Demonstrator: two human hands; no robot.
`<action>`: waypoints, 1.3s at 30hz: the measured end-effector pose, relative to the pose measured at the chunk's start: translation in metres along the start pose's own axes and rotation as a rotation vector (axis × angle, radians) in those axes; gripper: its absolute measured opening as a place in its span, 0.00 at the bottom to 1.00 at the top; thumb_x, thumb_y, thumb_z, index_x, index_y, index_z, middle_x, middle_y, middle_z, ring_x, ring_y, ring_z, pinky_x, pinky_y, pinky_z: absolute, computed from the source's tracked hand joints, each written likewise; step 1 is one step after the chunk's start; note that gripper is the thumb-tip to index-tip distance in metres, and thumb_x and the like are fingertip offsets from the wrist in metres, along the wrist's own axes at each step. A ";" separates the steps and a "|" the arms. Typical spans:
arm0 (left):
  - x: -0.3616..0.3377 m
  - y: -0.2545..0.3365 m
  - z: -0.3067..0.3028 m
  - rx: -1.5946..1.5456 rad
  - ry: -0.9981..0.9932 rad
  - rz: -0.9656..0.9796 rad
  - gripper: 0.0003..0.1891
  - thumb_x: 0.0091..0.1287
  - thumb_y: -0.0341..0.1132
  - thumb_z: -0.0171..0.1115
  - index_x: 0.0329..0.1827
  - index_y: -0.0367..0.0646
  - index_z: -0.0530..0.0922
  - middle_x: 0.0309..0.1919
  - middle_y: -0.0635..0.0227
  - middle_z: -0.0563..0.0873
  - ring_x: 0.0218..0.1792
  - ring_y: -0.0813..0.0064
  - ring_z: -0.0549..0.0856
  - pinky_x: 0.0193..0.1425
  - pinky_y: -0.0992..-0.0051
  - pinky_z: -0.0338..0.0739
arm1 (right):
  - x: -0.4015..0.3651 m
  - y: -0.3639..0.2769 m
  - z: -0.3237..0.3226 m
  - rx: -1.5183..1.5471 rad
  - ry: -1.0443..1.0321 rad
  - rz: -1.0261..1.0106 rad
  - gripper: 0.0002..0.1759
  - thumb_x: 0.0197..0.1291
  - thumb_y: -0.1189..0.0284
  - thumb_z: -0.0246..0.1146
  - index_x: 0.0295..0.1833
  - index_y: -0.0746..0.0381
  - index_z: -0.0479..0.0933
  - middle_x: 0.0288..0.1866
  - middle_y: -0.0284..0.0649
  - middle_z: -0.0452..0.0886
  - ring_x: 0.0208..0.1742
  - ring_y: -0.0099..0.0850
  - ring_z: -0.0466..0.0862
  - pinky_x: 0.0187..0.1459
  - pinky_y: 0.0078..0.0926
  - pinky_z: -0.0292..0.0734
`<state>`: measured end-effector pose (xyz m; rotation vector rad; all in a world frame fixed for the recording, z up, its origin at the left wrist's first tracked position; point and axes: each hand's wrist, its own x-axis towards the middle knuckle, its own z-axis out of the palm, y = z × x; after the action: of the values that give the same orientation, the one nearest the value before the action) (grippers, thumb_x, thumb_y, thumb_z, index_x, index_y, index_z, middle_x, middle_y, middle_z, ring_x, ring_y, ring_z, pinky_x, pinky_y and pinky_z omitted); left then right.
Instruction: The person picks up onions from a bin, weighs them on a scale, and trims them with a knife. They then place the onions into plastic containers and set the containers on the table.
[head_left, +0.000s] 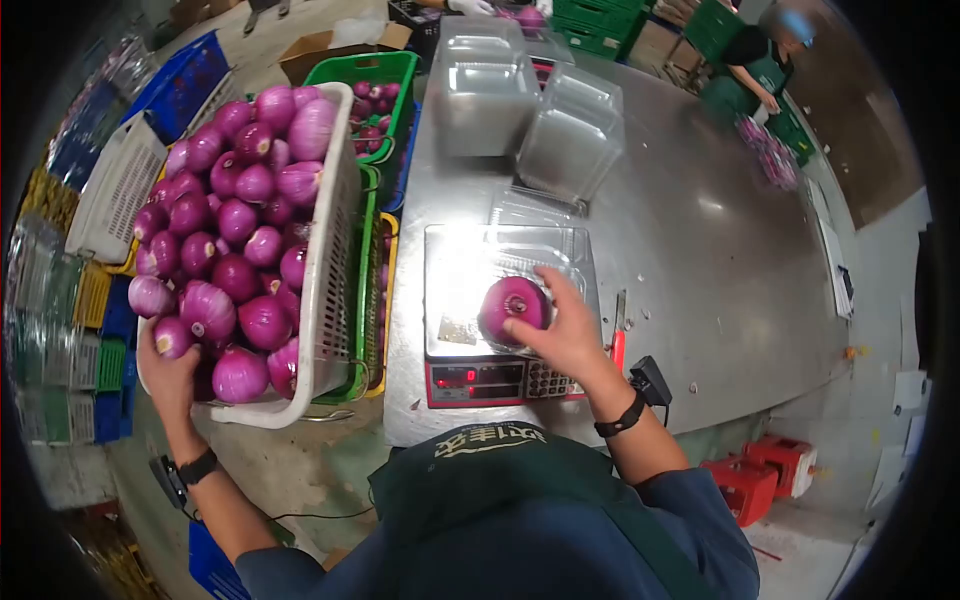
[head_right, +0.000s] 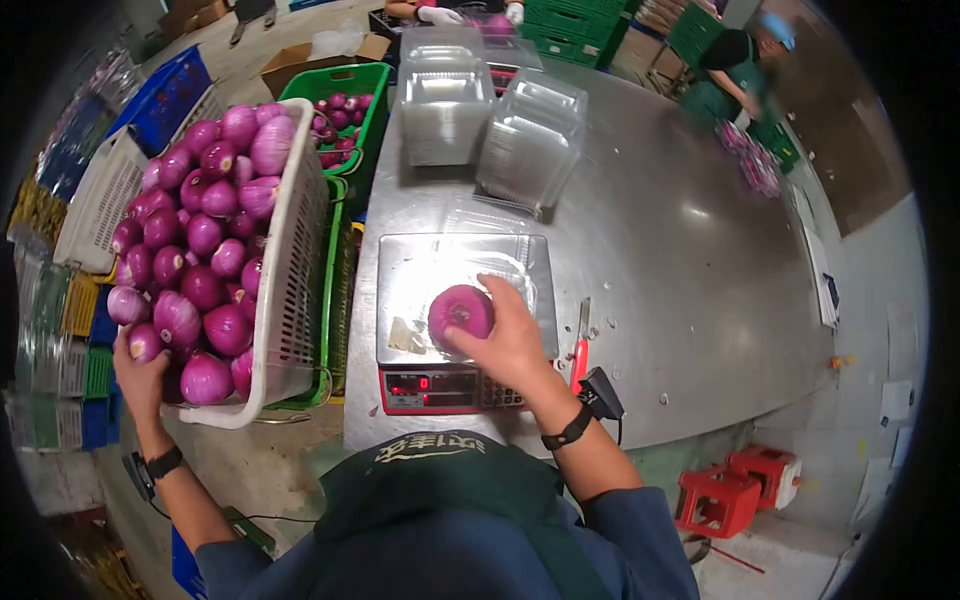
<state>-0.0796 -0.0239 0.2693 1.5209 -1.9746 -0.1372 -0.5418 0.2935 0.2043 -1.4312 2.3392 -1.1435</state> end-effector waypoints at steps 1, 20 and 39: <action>-0.001 -0.004 -0.005 -0.033 0.051 -0.069 0.39 0.51 0.33 0.79 0.70 0.38 0.76 0.61 0.54 0.82 0.59 0.58 0.84 0.69 0.64 0.75 | 0.000 -0.002 -0.010 0.107 0.057 0.094 0.38 0.54 0.63 0.79 0.67 0.66 0.74 0.61 0.50 0.80 0.62 0.45 0.81 0.63 0.38 0.78; -0.146 0.316 0.078 -0.891 -0.545 0.680 0.44 0.48 0.40 0.86 0.70 0.42 0.73 0.59 0.56 0.82 0.60 0.56 0.83 0.66 0.59 0.77 | -0.035 -0.062 -0.041 1.500 -0.311 0.300 0.43 0.66 0.66 0.66 0.83 0.61 0.57 0.71 0.49 0.73 0.67 0.40 0.79 0.65 0.39 0.80; -0.170 0.358 0.185 -0.033 -0.516 0.736 0.31 0.44 0.57 0.81 0.46 0.50 0.81 0.35 0.61 0.86 0.45 0.53 0.79 0.52 0.56 0.68 | -0.038 0.035 -0.041 0.324 0.177 0.078 0.45 0.48 0.75 0.78 0.73 0.61 0.67 0.63 0.46 0.79 0.62 0.35 0.83 0.64 0.31 0.80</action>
<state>-0.4554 0.1925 0.2112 0.6858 -2.7937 -0.2636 -0.5665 0.3546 0.1993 -1.1591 2.1635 -1.5963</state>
